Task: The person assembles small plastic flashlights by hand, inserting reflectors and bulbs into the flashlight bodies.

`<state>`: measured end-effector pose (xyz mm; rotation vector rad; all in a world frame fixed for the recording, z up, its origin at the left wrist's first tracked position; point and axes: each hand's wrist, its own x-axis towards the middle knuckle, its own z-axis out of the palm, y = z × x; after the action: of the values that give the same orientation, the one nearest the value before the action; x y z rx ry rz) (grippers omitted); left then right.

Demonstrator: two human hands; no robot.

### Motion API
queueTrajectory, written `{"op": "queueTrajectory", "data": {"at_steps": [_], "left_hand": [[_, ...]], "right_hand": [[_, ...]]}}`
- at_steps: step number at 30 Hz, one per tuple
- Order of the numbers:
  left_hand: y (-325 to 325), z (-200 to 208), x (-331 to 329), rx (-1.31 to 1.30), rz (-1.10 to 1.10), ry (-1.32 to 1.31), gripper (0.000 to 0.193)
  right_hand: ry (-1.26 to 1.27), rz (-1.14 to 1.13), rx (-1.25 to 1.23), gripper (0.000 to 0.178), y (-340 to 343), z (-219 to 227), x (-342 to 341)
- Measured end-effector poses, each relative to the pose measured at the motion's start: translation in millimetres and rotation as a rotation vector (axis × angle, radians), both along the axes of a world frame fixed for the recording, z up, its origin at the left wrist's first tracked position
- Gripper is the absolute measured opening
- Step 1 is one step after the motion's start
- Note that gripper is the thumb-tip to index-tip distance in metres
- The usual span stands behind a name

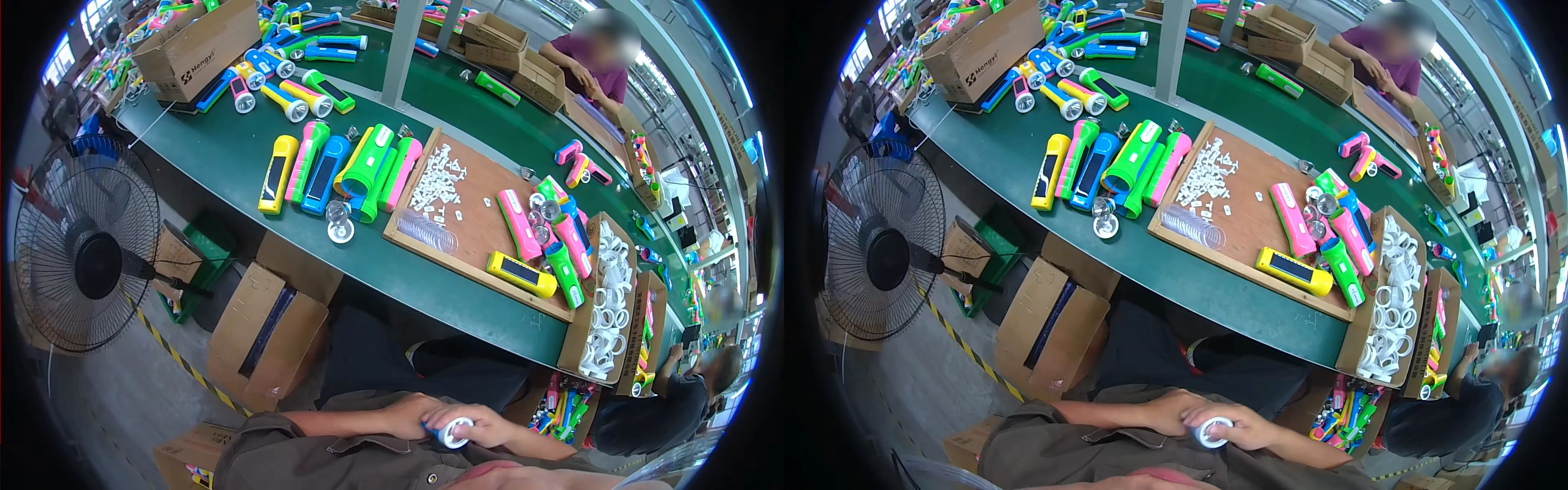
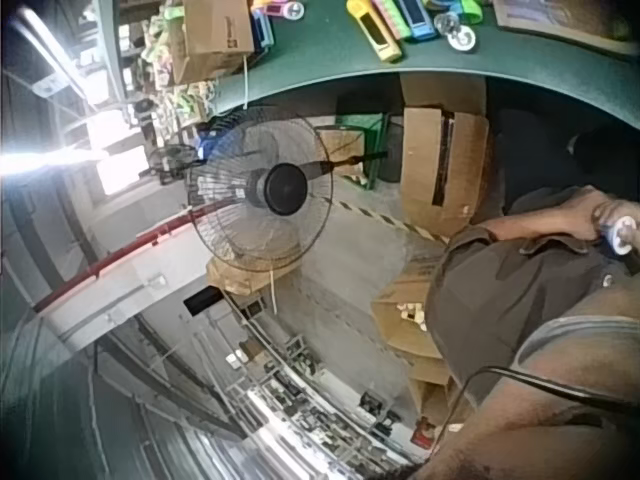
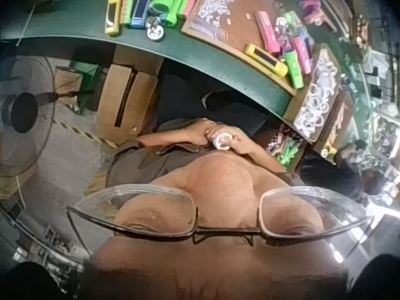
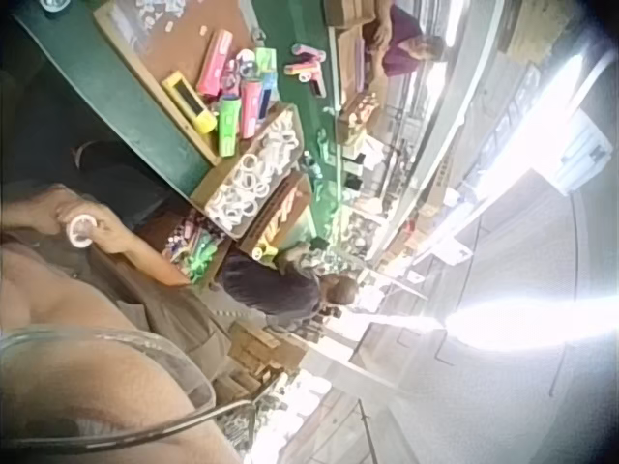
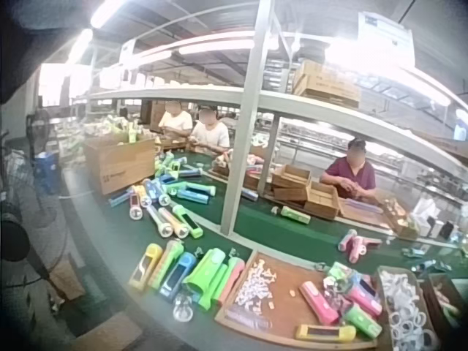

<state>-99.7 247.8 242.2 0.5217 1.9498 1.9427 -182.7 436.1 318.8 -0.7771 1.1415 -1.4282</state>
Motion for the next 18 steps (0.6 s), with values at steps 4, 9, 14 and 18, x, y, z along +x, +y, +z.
{"op": "queueTrajectory", "data": {"at_steps": [4,9,14,18], "left_hand": [[-9,36,-28,-0.222,0.185,-0.139,0.050],[-58,59,-39,0.092,0.471,0.107,0.073],[-85,-35,-22,0.103,0.846,-0.207,0.033],[-78,-83,8,-0.307,0.740,-0.286,0.022]], "right_hand": [[0.793,-0.139,0.236,0.046,-35,84,-38],[1.088,0.116,0.313,0.041,-67,149,-137],[1.066,-0.374,0.474,0.034,-104,171,-300],[1.497,-0.648,0.470,0.041,-164,128,-388]]}}
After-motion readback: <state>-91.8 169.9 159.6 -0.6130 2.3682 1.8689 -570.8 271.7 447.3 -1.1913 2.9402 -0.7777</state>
